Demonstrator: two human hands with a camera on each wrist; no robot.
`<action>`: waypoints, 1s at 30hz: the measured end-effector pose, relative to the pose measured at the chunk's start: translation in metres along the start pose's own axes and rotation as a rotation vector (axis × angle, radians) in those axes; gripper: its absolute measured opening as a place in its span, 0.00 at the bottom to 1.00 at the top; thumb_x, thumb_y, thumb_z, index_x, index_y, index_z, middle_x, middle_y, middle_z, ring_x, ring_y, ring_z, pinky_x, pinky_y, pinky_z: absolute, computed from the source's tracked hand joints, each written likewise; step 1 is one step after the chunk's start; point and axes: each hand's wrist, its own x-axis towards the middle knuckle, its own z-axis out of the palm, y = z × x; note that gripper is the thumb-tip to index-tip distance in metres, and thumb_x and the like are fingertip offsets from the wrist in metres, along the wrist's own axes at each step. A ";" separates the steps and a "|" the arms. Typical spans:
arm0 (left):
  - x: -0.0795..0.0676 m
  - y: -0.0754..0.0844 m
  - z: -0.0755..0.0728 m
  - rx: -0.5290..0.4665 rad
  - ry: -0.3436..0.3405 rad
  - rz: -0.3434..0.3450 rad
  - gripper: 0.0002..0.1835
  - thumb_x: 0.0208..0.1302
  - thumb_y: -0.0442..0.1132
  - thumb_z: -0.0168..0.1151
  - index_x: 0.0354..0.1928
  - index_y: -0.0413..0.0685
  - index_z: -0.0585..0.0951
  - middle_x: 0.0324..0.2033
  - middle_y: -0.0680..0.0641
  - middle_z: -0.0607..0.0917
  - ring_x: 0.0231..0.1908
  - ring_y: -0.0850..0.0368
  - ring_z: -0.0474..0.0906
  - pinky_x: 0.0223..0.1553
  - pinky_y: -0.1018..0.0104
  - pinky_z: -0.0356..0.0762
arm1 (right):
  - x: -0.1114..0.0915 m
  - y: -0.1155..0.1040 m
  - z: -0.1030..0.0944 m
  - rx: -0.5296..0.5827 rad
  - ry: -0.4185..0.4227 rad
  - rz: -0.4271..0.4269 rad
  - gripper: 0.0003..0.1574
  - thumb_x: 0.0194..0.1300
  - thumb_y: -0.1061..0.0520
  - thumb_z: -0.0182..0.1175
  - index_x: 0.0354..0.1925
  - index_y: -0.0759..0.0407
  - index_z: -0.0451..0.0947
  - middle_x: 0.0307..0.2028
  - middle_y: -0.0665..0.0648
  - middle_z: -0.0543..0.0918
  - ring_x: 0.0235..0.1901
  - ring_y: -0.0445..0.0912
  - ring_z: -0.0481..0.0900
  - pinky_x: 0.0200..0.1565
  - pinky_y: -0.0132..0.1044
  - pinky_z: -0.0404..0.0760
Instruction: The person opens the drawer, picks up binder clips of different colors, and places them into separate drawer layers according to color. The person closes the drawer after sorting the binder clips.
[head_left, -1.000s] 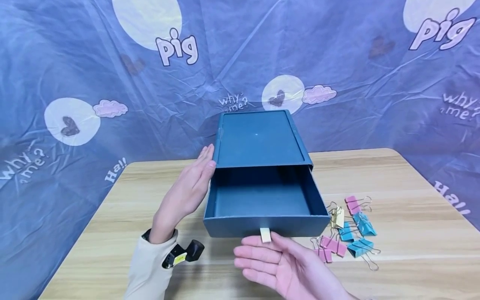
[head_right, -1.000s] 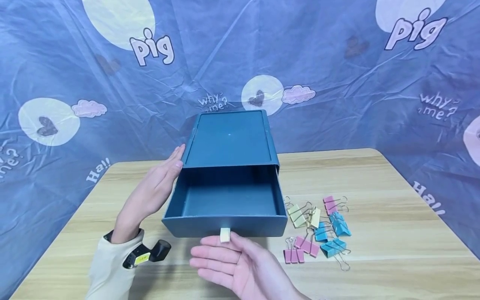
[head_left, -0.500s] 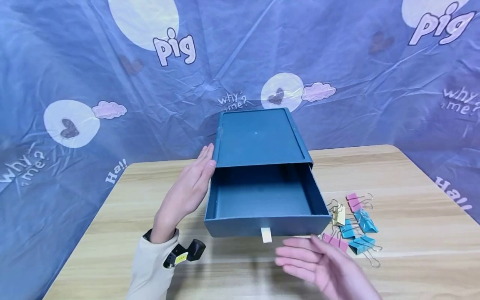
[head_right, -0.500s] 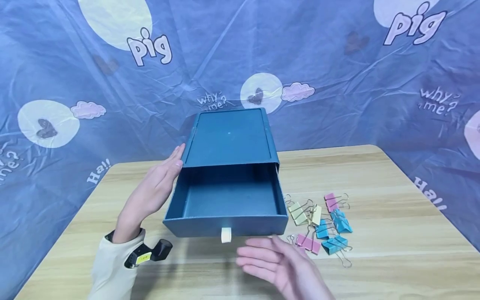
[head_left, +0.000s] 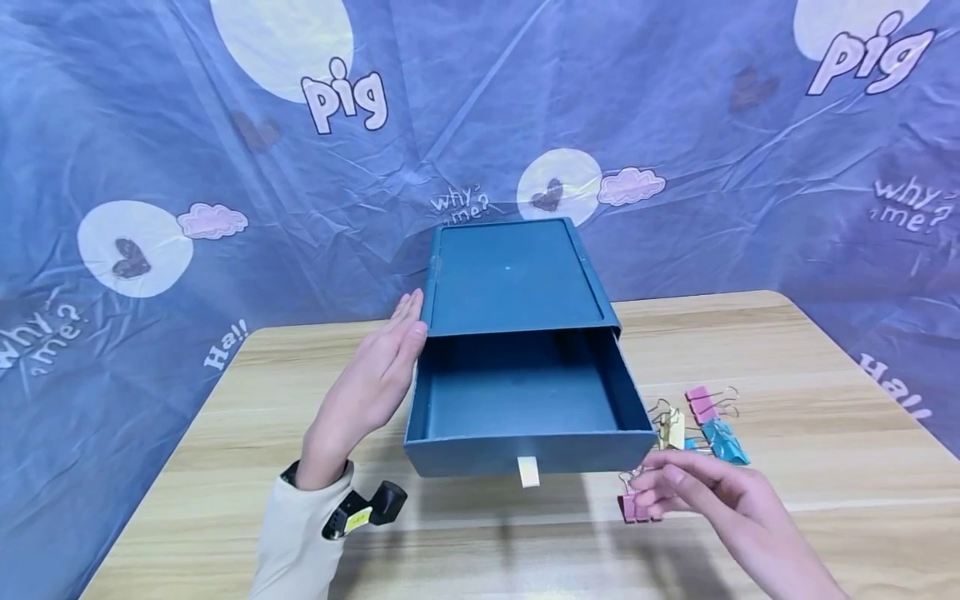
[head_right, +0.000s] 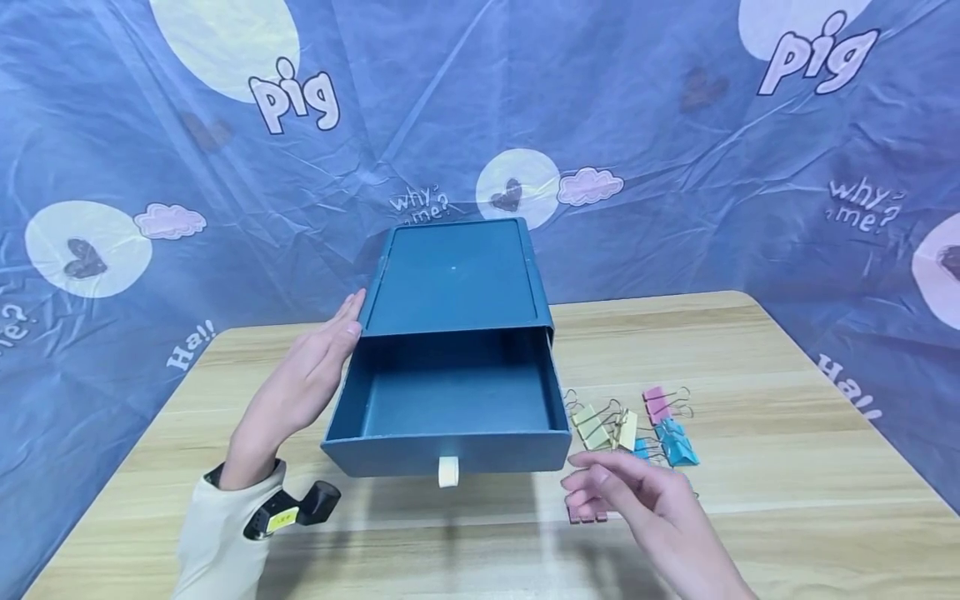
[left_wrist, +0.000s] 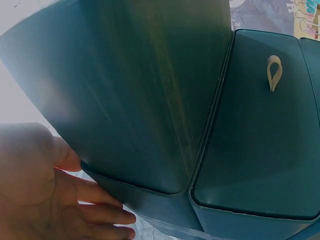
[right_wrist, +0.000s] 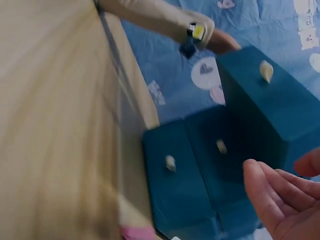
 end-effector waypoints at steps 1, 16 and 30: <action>0.000 0.000 0.000 0.000 0.001 -0.001 0.30 0.80 0.49 0.29 0.72 0.33 0.53 0.73 0.42 0.53 0.73 0.51 0.43 0.72 0.53 0.46 | 0.002 -0.002 -0.001 -0.085 0.032 0.005 0.18 0.73 0.72 0.42 0.53 0.67 0.76 0.39 0.61 0.86 0.36 0.47 0.85 0.35 0.37 0.84; 0.000 0.001 -0.002 -0.007 0.012 -0.010 0.30 0.80 0.49 0.30 0.72 0.34 0.53 0.73 0.43 0.53 0.73 0.53 0.44 0.72 0.54 0.46 | 0.074 0.000 -0.024 -0.816 0.122 -0.021 0.15 0.73 0.58 0.52 0.27 0.51 0.70 0.16 0.43 0.62 0.15 0.36 0.59 0.19 0.31 0.60; 0.002 0.003 -0.007 0.027 -0.070 -0.012 0.31 0.79 0.50 0.28 0.73 0.34 0.50 0.74 0.42 0.48 0.74 0.53 0.38 0.73 0.54 0.41 | 0.111 0.033 -0.026 -1.133 -0.096 0.044 0.27 0.56 0.56 0.67 0.49 0.71 0.72 0.32 0.62 0.77 0.31 0.56 0.75 0.29 0.52 0.75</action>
